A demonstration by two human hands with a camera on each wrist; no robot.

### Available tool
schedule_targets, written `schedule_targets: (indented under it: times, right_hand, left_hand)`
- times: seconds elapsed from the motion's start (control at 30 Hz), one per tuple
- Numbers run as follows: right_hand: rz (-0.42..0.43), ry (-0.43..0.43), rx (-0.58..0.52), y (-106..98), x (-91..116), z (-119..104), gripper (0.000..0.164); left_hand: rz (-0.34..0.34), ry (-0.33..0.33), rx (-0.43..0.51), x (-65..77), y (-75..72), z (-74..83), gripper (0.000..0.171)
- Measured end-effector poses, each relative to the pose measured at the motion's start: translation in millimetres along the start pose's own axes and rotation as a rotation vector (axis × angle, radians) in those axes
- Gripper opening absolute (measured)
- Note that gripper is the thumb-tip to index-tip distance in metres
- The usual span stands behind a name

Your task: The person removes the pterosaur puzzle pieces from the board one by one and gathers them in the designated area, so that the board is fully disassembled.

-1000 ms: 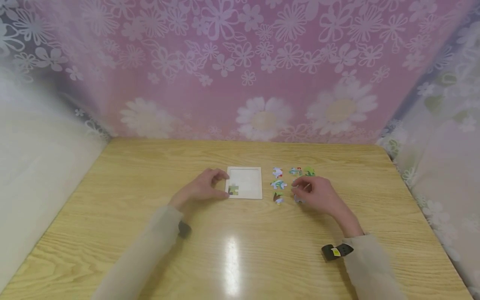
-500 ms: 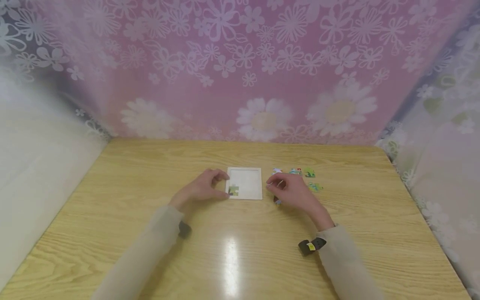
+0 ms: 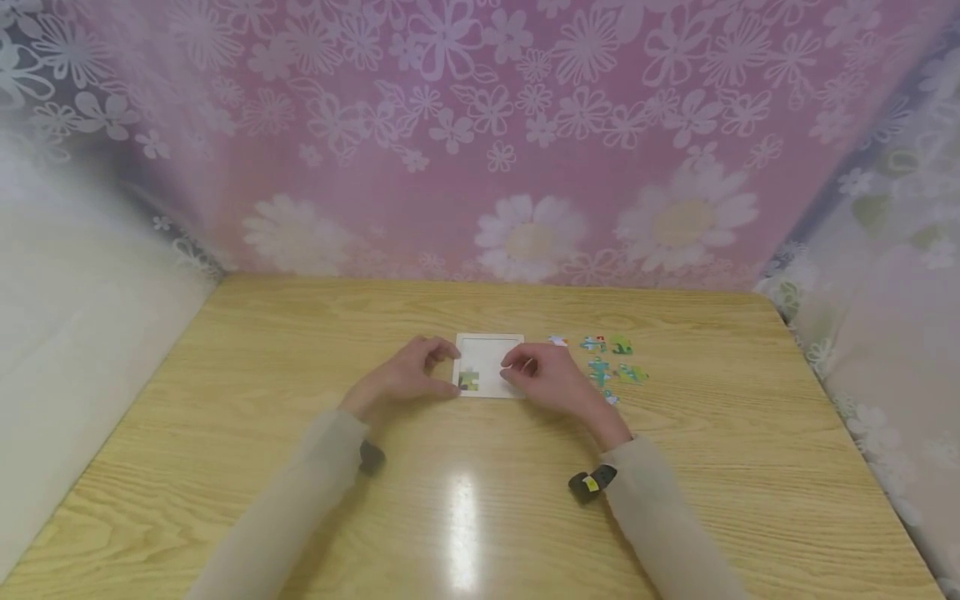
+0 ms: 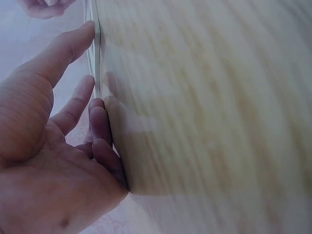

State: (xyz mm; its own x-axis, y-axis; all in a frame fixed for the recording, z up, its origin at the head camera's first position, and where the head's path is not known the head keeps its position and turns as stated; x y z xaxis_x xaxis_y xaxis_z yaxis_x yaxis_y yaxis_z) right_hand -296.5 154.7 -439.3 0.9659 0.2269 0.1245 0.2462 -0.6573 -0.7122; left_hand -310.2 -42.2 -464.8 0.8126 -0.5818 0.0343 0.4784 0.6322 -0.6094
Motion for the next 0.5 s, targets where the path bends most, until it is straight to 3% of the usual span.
schedule_targets:
  times: [0.3, 0.5]
  right_hand:
    - [-0.018, -0.08, 0.038, 16.8, -10.3, -18.6, 0.012]
    - [-0.033, -0.1, 0.129, 23.8, -14.5, -25.1, 0.019]
  left_hand:
    - [-0.001, -0.006, -0.001, -0.6, -0.2, 0.0, 0.053]
    - [-0.001, -0.007, 0.005, -1.8, 0.1, -1.8, 0.053]
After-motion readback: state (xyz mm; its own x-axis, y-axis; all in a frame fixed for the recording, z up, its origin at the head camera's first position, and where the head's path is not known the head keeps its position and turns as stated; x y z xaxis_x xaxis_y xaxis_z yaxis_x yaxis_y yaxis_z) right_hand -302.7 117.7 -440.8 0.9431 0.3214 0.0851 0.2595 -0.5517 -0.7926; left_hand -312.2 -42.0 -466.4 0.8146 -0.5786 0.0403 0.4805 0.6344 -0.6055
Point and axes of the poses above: each hand's wrist, its own x-axis away from the middle knuckle, its own y-axis out of the palm, z = x × y, the point moved 9 cm from there along -x, towards the middle knuckle, and after that the axes turned 14 degrees about y, right-handed, at the moved point
